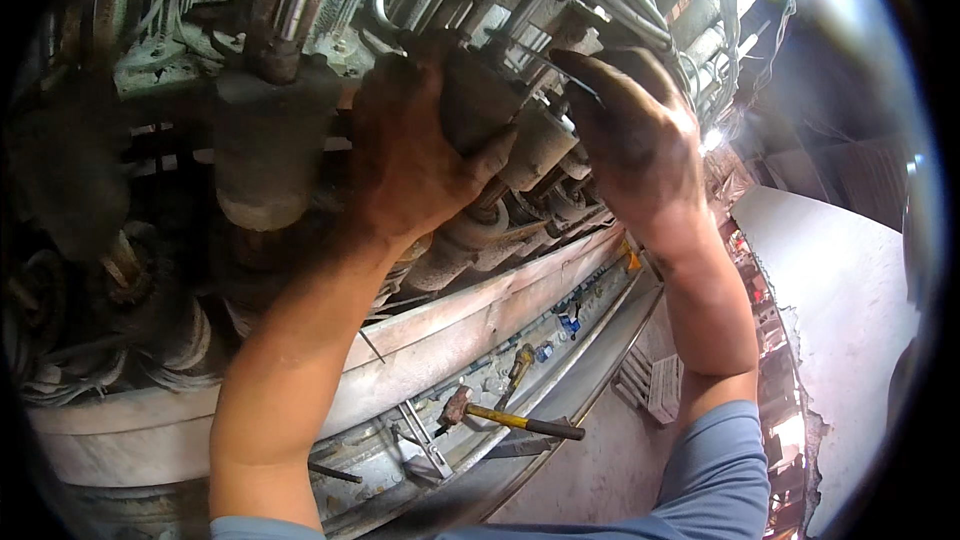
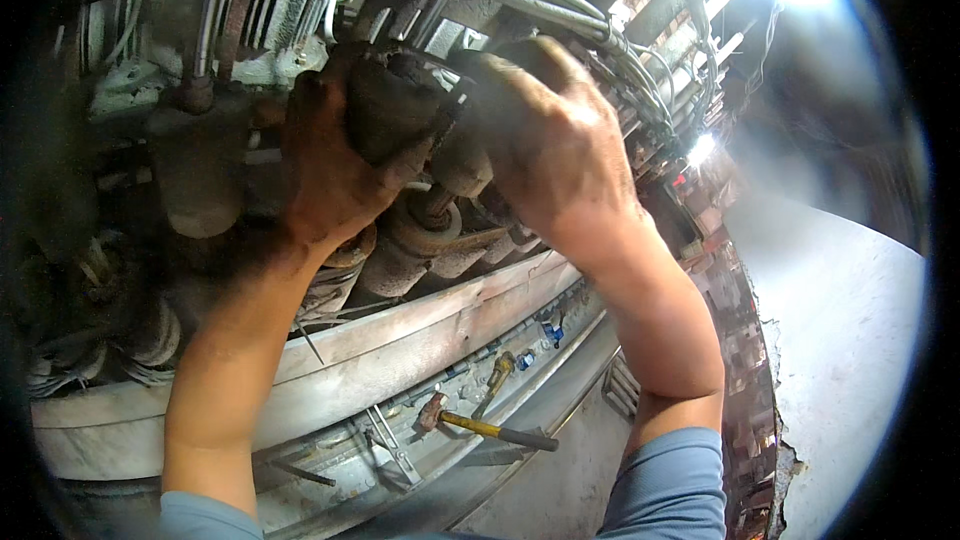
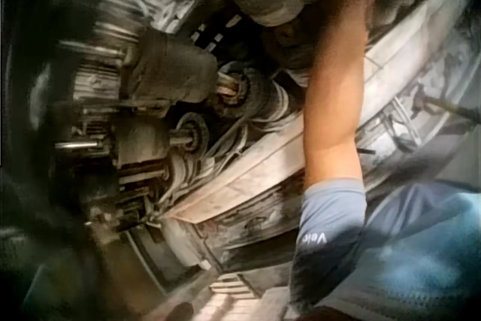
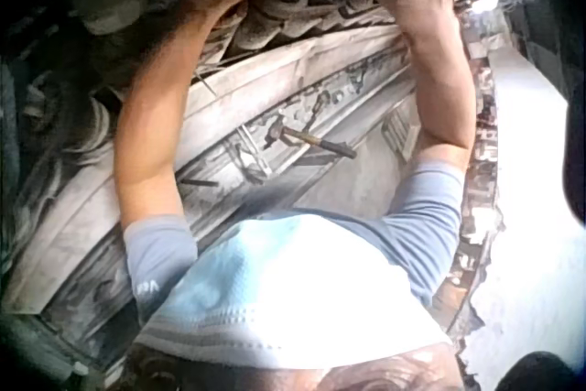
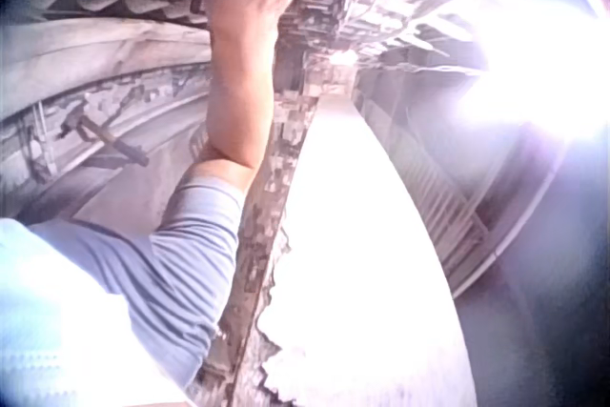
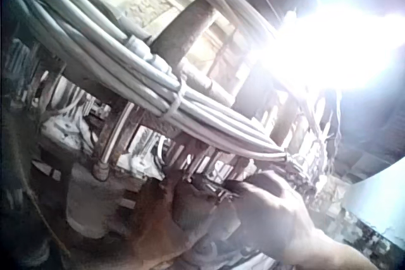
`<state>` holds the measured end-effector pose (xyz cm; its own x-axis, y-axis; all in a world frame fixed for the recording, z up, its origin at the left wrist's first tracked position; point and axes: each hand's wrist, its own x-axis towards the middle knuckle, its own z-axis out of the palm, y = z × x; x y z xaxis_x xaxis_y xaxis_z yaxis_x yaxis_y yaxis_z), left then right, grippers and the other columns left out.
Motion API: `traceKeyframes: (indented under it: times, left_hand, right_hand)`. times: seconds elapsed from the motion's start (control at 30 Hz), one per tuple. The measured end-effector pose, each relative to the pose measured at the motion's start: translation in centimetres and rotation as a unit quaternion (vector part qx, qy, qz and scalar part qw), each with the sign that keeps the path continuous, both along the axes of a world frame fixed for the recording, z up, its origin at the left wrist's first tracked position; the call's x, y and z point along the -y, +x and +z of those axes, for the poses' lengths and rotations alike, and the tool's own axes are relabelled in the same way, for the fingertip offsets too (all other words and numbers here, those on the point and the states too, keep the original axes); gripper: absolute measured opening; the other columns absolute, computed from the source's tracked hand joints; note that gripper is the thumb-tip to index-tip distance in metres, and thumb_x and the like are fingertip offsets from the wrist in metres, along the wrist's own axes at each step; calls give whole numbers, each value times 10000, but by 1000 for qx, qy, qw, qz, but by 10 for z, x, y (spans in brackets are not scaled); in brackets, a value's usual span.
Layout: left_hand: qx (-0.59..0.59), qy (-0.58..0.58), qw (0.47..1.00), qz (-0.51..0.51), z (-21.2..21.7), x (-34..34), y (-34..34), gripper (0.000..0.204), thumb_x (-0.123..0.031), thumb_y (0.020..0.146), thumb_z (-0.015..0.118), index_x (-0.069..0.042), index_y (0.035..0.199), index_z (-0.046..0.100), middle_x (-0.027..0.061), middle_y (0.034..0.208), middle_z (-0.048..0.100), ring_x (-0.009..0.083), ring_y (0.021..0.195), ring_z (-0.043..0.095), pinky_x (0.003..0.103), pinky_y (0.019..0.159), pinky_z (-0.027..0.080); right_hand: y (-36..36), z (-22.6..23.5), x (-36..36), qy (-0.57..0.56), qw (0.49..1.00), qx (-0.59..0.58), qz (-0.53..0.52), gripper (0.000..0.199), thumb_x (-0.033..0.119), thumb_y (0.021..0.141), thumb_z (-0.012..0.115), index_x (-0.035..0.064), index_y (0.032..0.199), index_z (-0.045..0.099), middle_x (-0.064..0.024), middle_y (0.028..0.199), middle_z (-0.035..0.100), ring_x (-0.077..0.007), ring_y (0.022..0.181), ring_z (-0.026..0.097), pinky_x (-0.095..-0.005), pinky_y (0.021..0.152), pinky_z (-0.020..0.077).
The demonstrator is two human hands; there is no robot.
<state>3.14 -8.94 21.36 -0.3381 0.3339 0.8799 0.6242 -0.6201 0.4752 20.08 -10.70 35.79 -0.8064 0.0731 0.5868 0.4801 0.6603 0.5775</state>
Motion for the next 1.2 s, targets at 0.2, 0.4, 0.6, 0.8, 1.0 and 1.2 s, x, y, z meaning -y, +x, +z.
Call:
traceKeyframes:
  times: [0.2, 0.4, 0.6, 0.8, 1.0, 1.2]
  left_hand:
    - [0, -36, 999, -19, 3, 5, -13, 934, -391, 730, 881, -71, 1478, 422, 270, 1218, 552, 446, 1165, 524, 574, 1008, 408]
    - [-5, -83, 997, -2, 2, 7, -10, 1006, -460, 754, 857, -98, 1545, 353, 333, 1296, 502, 513, 1216, 487, 628, 1045, 385]
    - [9, -56, 998, -4, 1, 5, -6, 997, -462, 761, 856, -99, 1543, 356, 326, 1300, 499, 506, 1209, 492, 635, 1034, 390]
    - [-2, 7, 1000, 13, 2, 2, -5, 929, -428, 759, 852, -76, 1493, 403, 276, 1228, 536, 466, 1137, 527, 601, 976, 421]
    - [-38, 10, 999, 5, 5, 2, -17, 726, -356, 786, 808, -72, 1377, 498, 242, 1142, 585, 449, 1042, 563, 569, 914, 451]
    - [-38, 6, 999, -19, 1, -1, -11, 512, -300, 800, 758, -70, 1223, 583, 209, 1103, 620, 421, 1042, 587, 556, 906, 460]
  right_hand:
    - [-22, -7, 14, -13, 999, 7, -45, 263, 78, 870, 740, 83, 1132, 763, -118, 814, 678, -312, 699, 675, -418, 650, 562]
    - [-30, -8, 21, -74, 996, -11, -48, 294, 57, 858, 728, 73, 1150, 754, -132, 792, 650, -346, 709, 669, -436, 632, 534]
    - [-31, -7, 24, -89, 994, -7, -61, 201, 107, 769, 751, 68, 957, 691, -137, 843, 658, -370, 782, 697, -456, 665, 571]
    - [-45, -1, 38, -113, 991, -3, -66, 235, 87, 784, 725, 18, 1001, 667, -179, 852, 662, -380, 799, 698, -475, 682, 565]
    - [-54, -4, 45, -207, 976, 26, 60, 328, 78, 776, 754, -22, 1073, 659, -204, 847, 668, -394, 764, 696, -463, 661, 567]
    - [-53, -8, 22, -133, 979, 8, 156, 334, 60, 797, 751, -20, 1108, 662, -181, 872, 680, -377, 778, 702, -442, 683, 583]
